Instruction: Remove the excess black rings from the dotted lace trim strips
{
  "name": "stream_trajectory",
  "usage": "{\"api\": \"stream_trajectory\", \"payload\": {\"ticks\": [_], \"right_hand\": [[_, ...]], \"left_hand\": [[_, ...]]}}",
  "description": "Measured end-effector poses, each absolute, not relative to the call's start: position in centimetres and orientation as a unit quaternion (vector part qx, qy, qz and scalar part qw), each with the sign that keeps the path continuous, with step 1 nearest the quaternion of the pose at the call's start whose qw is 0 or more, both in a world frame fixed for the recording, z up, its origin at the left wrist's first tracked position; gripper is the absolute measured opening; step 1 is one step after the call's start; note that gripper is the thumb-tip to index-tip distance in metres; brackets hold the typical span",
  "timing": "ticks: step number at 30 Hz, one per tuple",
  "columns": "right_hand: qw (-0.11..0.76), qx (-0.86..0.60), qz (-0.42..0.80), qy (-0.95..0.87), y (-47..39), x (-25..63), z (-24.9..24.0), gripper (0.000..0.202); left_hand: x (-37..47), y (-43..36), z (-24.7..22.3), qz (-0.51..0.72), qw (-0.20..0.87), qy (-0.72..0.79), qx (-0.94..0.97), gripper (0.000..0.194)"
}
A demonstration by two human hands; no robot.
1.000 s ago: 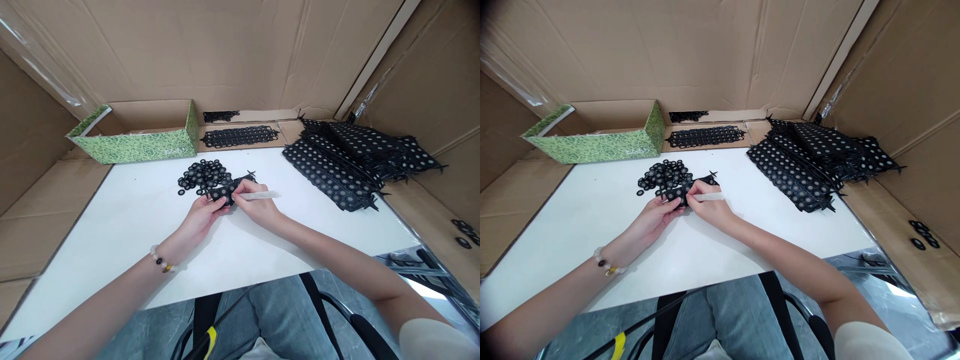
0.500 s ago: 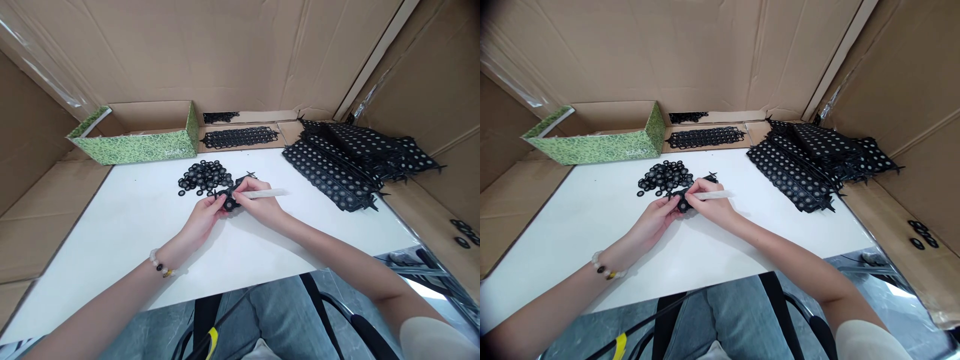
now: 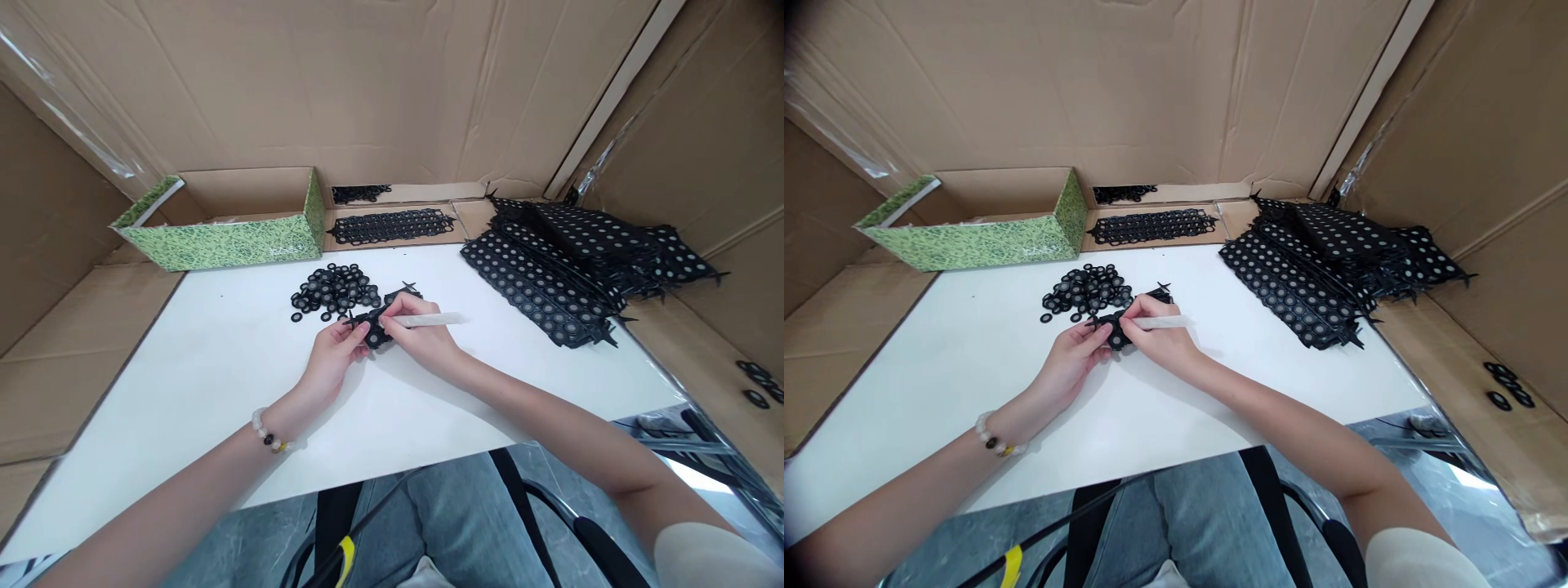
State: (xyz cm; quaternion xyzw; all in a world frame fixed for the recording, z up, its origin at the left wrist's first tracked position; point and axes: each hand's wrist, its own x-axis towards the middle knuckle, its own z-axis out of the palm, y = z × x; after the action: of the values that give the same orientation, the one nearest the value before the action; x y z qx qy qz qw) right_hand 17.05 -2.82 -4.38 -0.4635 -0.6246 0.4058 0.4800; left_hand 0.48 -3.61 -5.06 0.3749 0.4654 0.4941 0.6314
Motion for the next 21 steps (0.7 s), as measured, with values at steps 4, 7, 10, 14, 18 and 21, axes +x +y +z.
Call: {"api": "stream_trajectory", "payload": {"ticks": [4, 7, 10, 14, 18, 21], "right_hand": [[0.47, -0.475, 0.387, -0.635, -2.7, 16.8, -4.6, 0.011], [0.465, -0.476, 0.375, -0.646, -2.6, 16.6, -4.9, 0.011], [0.468, -0.475, 0.368, -0.648, -2.4, 16.6, -4.9, 0.011], [0.484, -0.462, 0.393, -0.63, -2.5, 16.9, -4.6, 0.011], [0.49, -0.452, 0.424, -0.613, -2.6, 17.1, -4.5, 0.012], [0.474, -0.458, 0.439, -0.611, -2.5, 17.1, -4.6, 0.011]], "left_hand": [[0.6, -3.7, -5.4, 0.514, 0.609, 0.473, 0.376, 0.027], [0.6, -3.8, -5.4, 0.509, 0.618, 0.468, 0.374, 0.031], [0.6, -3.7, -5.1, 0.501, 0.628, 0.461, 0.376, 0.035], [0.3, -3.4, -4.6, 0.483, 0.646, 0.459, 0.371, 0.034], [-0.1, -2.9, -4.2, 0.464, 0.669, 0.462, 0.353, 0.024], [-0.3, -2.7, -4.1, 0.446, 0.688, 0.456, 0.346, 0.018]]}}
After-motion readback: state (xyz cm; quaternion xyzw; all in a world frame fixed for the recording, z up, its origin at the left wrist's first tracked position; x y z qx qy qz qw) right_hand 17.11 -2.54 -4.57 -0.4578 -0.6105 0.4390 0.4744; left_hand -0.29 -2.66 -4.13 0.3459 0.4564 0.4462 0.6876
